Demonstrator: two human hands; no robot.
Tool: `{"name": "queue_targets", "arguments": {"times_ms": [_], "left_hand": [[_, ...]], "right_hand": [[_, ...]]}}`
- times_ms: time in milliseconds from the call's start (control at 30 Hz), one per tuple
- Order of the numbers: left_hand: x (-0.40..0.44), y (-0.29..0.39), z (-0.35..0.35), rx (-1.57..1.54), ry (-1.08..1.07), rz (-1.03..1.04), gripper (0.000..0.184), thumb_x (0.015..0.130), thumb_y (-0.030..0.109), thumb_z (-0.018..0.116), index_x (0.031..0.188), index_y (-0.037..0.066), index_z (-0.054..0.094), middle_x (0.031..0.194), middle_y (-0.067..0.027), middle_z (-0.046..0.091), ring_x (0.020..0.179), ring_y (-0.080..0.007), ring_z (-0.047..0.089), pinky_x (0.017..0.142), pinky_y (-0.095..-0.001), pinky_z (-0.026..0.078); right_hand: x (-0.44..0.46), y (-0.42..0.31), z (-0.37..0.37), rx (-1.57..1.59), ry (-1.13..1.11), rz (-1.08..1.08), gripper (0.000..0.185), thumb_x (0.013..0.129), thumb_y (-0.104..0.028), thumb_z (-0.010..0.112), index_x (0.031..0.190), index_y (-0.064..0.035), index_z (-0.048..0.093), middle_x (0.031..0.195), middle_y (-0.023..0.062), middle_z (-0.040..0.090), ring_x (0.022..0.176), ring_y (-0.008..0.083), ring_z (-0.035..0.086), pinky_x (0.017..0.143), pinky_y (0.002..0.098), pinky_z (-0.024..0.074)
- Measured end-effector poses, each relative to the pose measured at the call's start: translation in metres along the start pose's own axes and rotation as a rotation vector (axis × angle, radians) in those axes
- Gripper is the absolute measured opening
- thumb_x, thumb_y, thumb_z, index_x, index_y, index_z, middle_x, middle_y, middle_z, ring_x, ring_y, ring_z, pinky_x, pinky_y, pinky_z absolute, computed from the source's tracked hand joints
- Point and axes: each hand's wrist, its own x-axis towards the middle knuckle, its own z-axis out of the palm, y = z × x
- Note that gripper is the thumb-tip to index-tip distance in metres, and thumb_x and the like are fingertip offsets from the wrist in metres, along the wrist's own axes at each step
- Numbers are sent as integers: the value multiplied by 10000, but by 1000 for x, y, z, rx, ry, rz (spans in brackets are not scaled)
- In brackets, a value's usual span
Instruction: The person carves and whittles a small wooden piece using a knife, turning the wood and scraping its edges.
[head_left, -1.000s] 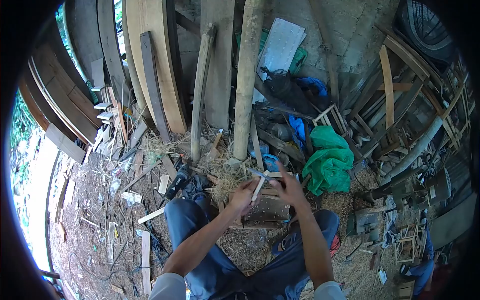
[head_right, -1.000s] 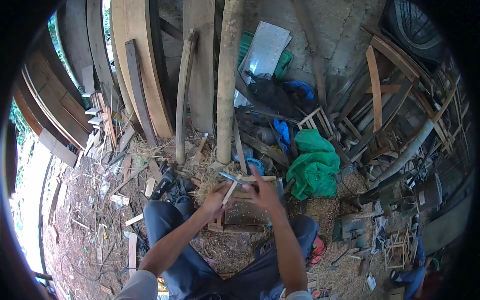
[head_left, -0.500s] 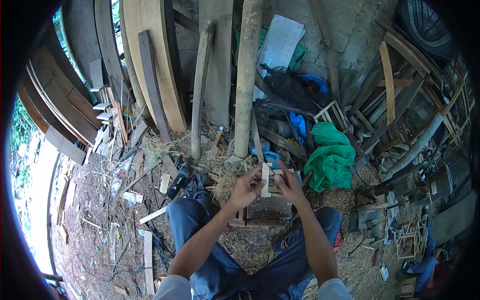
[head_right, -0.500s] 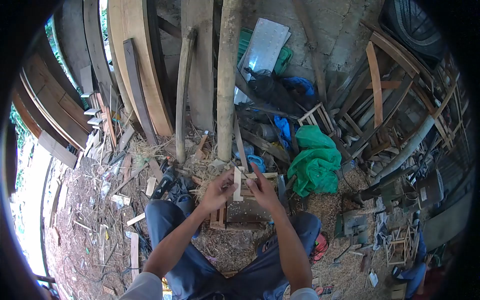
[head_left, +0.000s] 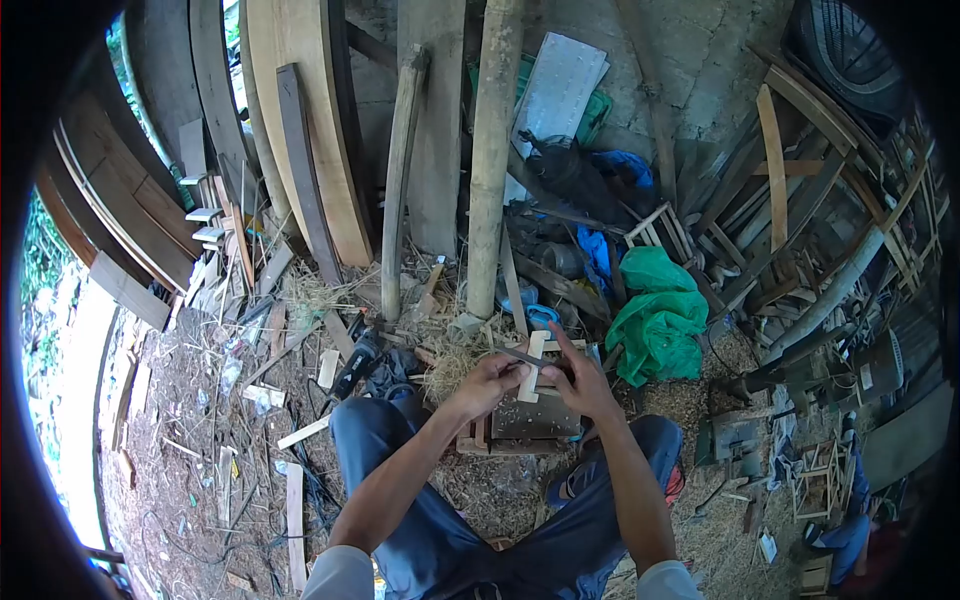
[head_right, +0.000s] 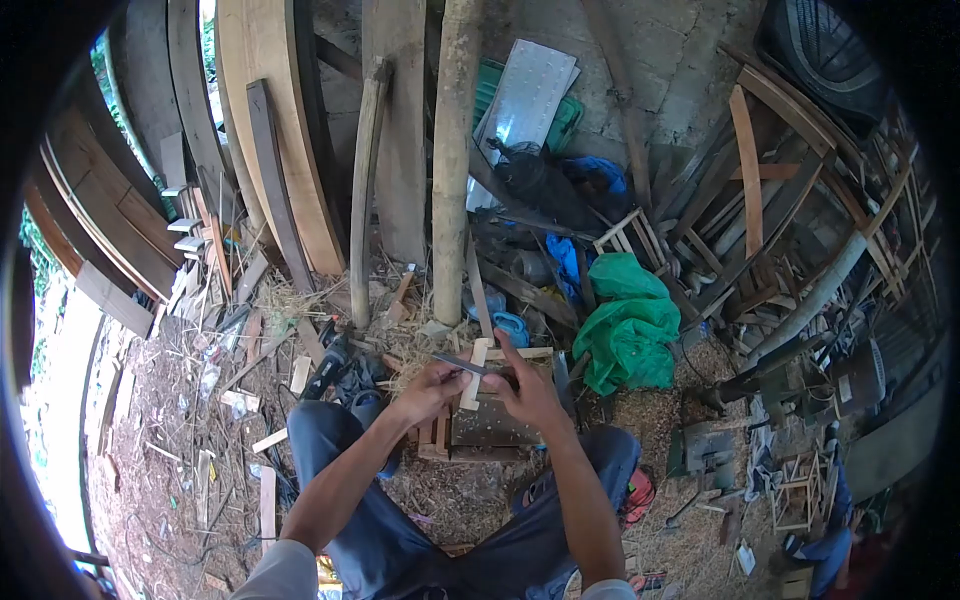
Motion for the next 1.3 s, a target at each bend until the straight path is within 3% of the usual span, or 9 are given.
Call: {"name": "queue_targets", "arguments": {"times_ms": [133, 467, 667, 733, 867, 933, 1067, 1133, 1300], "left_hand": [[-1, 1, 5, -113, 11, -87, 505, 919, 214, 518, 1367, 63, 340, 1163, -48, 520, 1053, -153, 488, 888, -334, 432], [-8, 5, 14, -373, -34, -164, 477, 924, 197, 508, 1356, 61, 356, 1058, -36, 528, 937, -115, 521, 795, -285, 468], [6, -10, 13, -297, 108, -103, 460, 901, 122, 538, 1330, 50, 389, 994, -19, 548, 877, -104, 540, 769, -272, 458], [7, -2, 12, -213, 137, -19, 427, 887, 107, 555, 1288, 39, 424, 948, -20, 550, 828, -104, 544, 700, -259, 476], [8, 9, 7, -8, 199, 73, 317, 861, 90, 588, 1158, 13, 508, 874, -20, 556, 784, -98, 550, 609, -235, 490], [8, 8, 8, 25, 185, 40, 280, 854, 84, 595, 1118, 15, 532, 890, -33, 581, 806, -101, 558, 656, -238, 479], [9, -8, 8, 107, 123, 82, 270, 850, 78, 598, 1102, 7, 535, 928, -58, 609, 830, -108, 566, 732, -247, 453], [7, -6, 12, 96, 103, 66, 269, 849, 76, 600, 1099, 3, 534, 938, -65, 614, 833, -112, 568, 755, -251, 445], [6, -1, 10, -309, 105, -99, 259, 900, 174, 550, 1092, 2, 526, 873, -65, 604, 752, -106, 566, 656, -246, 454]], "right_hand": [[-1, 3, -1, -66, 3, 28, 693, 837, -332, 612, 1409, -149, 265, 655, 161, 600, 542, 285, 571, 543, 338, 426], [4, 34, -2, -155, 98, 34, 649, 854, -345, 591, 1398, -161, 288, 690, 161, 617, 593, 299, 606, 566, 341, 438], [2, 60, 9, 159, -77, 218, 516, 872, -358, 579, 1296, -90, 457, 723, 46, 587, 625, 114, 518, 591, 269, 415], [1, 43, 12, 587, -1, 254, 412, 920, -291, 521, 1238, -30, 492, 590, -68, 410, 504, 39, 364, 478, 220, 297], [-1, 28, 11, 502, 92, 242, 360, 916, -278, 530, 1187, -40, 528, 570, -81, 366, 478, 11, 310, 439, 199, 234], [1, 26, 12, 475, 210, 228, 335, 910, -272, 542, 1150, -38, 542, 571, -88, 374, 465, 5, 303, 414, 192, 215], [5, 23, 14, 435, 233, 212, 303, 897, -251, 566, 1109, -34, 559, 578, -82, 392, 470, 10, 322, 420, 193, 233], [3, 22, 15, 399, 225, 305, 256, 848, -235, 621, 998, -29, 599, 679, -51, 493, 616, 39, 408, 556, 211, 337], [3, 20, 17, 491, 193, 316, 220, 853, -217, 614, 955, -24, 599, 751, -19, 549, 682, 62, 469, 626, 230, 387]]}}
